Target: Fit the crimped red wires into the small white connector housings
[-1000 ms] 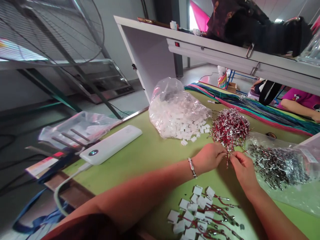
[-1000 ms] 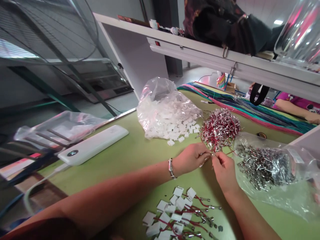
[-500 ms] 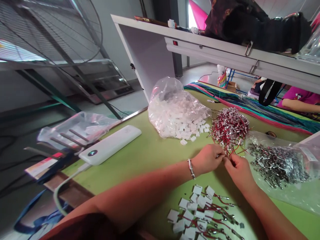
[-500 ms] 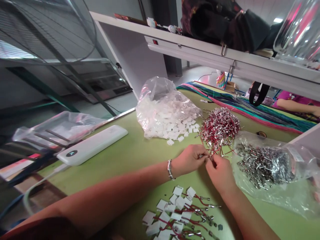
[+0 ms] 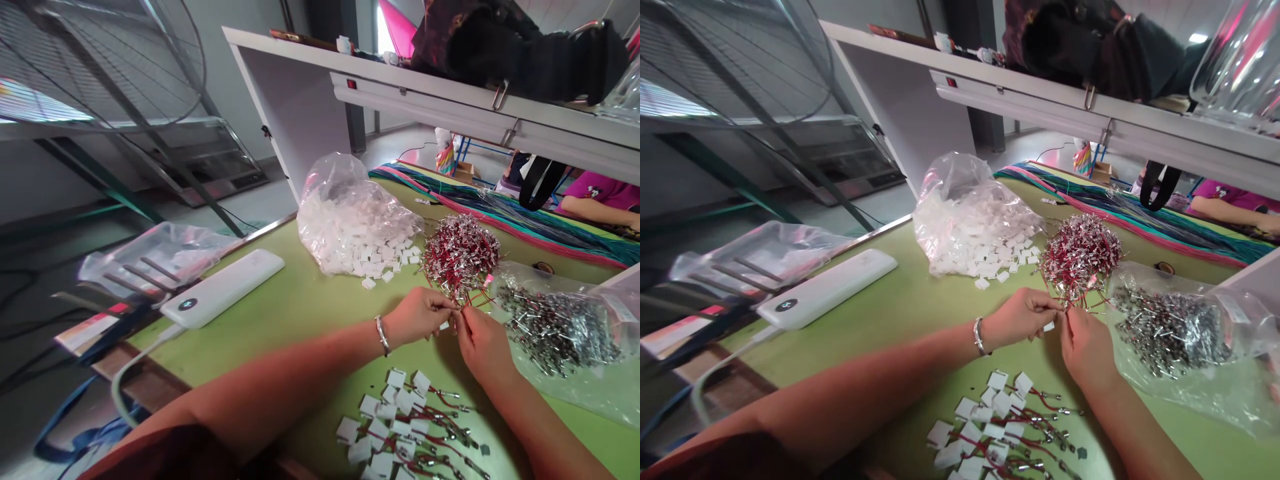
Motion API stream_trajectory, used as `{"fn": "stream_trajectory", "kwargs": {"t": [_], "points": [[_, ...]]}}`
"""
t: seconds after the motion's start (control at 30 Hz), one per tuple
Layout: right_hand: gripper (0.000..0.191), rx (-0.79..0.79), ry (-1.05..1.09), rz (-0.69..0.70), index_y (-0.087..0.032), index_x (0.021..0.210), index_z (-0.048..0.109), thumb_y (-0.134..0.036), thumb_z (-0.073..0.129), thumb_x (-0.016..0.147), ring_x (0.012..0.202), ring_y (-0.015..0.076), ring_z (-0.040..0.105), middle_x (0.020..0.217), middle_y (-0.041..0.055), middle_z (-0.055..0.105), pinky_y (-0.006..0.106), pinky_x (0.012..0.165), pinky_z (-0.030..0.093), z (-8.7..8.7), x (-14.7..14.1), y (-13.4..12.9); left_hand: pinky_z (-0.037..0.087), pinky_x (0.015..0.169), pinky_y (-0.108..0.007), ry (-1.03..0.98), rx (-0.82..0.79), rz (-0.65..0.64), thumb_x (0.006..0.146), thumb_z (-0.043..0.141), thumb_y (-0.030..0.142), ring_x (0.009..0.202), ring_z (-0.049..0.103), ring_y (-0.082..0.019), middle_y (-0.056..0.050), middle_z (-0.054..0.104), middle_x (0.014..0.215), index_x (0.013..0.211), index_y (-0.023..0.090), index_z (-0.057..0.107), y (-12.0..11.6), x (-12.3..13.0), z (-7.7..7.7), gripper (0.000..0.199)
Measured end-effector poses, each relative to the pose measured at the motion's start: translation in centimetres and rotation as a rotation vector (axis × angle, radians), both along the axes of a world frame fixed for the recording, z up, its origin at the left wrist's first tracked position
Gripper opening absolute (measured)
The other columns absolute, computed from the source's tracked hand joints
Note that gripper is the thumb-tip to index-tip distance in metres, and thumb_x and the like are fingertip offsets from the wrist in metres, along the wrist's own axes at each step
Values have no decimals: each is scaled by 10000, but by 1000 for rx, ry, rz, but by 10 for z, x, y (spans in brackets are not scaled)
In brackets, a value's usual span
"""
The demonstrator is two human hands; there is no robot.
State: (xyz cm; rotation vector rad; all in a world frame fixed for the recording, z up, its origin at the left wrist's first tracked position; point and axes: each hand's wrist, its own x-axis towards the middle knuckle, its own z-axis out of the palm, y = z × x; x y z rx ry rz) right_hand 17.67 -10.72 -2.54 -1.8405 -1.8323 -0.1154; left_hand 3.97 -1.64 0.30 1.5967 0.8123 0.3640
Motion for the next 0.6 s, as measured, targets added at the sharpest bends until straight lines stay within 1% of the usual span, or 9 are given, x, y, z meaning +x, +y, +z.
{"fn": "stream_trajectory", "kwargs": {"t": [0.07, 0.1, 0.23, 0.33, 0.4, 0.43, 0.5, 0.57, 0.6], "points": [[338, -5, -141, -30, -189, 705, 507, -298, 314, 961, 541, 151, 482, 617, 34, 561, 274, 523, 251, -1, 0, 0, 376, 330, -147, 31, -59, 6, 819, 502, 119, 369, 494, -56, 56, 524, 501, 793, 135, 658, 0, 1, -1, 159], [338, -14, -170, -41, -190, 707, 505, -288, 307, 964, 533, 151, 486, 611, 33, 564, 277, 518, 242, -1, -1, 0, 368, 321, -146, 39, -68, 9, 826, 502, 123, 360, 488, -56, 61, 513, 489, 792, 135, 650, 0, 1, -1, 152], [353, -19, -214, 2, -191, 693, 500, -295, 310, 972, 538, 152, 509, 606, 34, 575, 282, 524, 237, 1, -1, 0, 355, 312, -138, 55, -63, 34, 814, 519, 105, 346, 472, -42, 70, 512, 508, 786, 143, 633, -2, 1, 1, 123], [353, -46, -190, 16, -193, 685, 501, -304, 317, 964, 530, 147, 494, 606, 34, 574, 286, 521, 221, 3, -1, 0, 371, 330, -146, 58, -118, 29, 821, 499, 98, 345, 464, -40, 67, 519, 514, 767, 143, 613, -4, 1, 4, 134], [340, -86, -80, 10, -197, 685, 498, -309, 323, 953, 509, 140, 463, 579, 20, 553, 283, 514, 216, 4, -1, 0, 376, 347, -156, 57, -121, 29, 821, 482, 97, 353, 466, -47, 64, 514, 505, 750, 144, 605, -6, 0, 4, 150], [334, -107, 0, 6, -200, 674, 491, -321, 334, 943, 502, 136, 443, 565, 11, 533, 281, 511, 216, 5, -2, 0, 373, 359, -159, 53, -80, 31, 813, 481, 95, 362, 466, -49, 62, 509, 500, 735, 143, 605, -6, 0, 3, 154], [336, -151, 230, -6, -208, 628, 461, -361, 373, 915, 494, 128, 398, 529, -14, 466, 271, 499, 224, 6, -2, 1, 371, 404, -161, 25, 116, 25, 776, 499, 80, 417, 476, -52, 52, 519, 516, 693, 142, 612, -6, 0, 0, 154], [348, -203, 569, -17, -217, 582, 414, -403, 426, 876, 481, 114, 350, 500, -44, 380, 254, 474, 235, 9, -4, 1, 369, 461, -164, -29, 365, 14, 738, 513, 61, 492, 480, -56, 38, 543, 550, 659, 140, 622, -6, 0, -4, 156], [350, -227, 745, -27, -223, 569, 389, -414, 449, 856, 464, 106, 321, 486, -58, 336, 246, 454, 232, 10, -6, 0, 365, 481, -167, -51, 460, 9, 723, 516, 54, 516, 473, -59, 35, 550, 560, 646, 140, 625, -5, 0, -6, 159]]}}
